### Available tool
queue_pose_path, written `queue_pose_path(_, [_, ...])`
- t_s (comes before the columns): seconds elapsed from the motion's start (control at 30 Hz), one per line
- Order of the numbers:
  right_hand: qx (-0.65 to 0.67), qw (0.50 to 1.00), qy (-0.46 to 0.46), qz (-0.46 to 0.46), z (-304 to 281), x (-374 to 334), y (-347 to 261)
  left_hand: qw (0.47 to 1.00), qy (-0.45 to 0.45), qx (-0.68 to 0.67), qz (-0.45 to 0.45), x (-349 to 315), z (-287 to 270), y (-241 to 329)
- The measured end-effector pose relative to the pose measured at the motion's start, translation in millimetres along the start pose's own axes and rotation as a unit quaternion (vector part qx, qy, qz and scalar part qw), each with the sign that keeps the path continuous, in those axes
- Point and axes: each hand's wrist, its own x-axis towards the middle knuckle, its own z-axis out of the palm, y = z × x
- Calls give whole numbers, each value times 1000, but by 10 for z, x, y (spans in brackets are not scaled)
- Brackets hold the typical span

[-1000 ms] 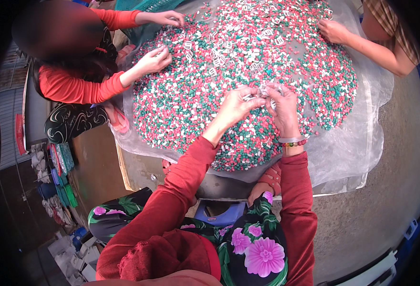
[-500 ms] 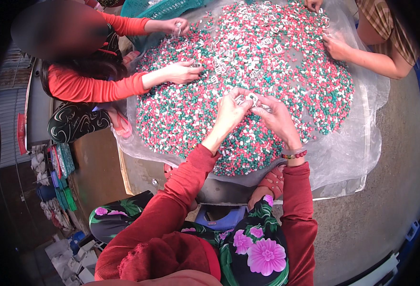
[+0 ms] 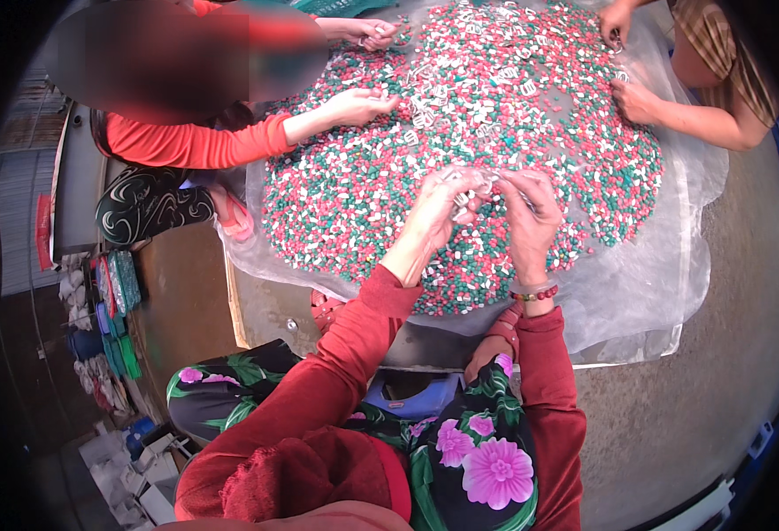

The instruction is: The person sits at a table covered with a large pile of red, green, and white bottle caps. They repeatedly pick up caps by hand, inspect them, and place them into green baskets. Other people at the table perform similar sorting actions.

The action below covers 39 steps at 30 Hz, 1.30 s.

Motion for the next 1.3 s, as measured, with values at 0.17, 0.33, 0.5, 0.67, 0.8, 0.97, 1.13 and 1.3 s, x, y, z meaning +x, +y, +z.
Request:
queue_pose_path(0.17, [463, 860, 37, 213, -88, -74, -165, 968, 17, -218, -126, 68, -331, -447])
queue_pose_path(0.33, [354, 903, -56, 237, -243, 26, -386, 961, -48, -243, -124, -99, -488, -695])
queue_pose_path(0.5, [-36, 949, -158, 269, 84, -183, -177, 934, -79, -319, -137, -70, -526, -746])
queue_pose_path(0.67, [-263, 937, -165, -161, 335, -227, -227, 888, 55, -431, -152, 60, -393, -786])
queue_pose_path(0.8, [-208, 961, -103, -150, 111, 49, -241, 874, -51, -483, -33, 774, -376, -1])
queue_pose_path(0.97, [-179, 984, -1, 5, -298, 140, 22, 923, -158, -158, 313, 1623, -539, 2264])
queue_pose_path(1.13, [-139, 985, 41, 92, -540, 384, 201, 957, -97, 206, 178, 1965, -552, 2117])
queue_pose_path(1.3, [-249, 955, -114, 115, -279, 602, 575, 497, -58, 842, 201, 1642, -349, 287])
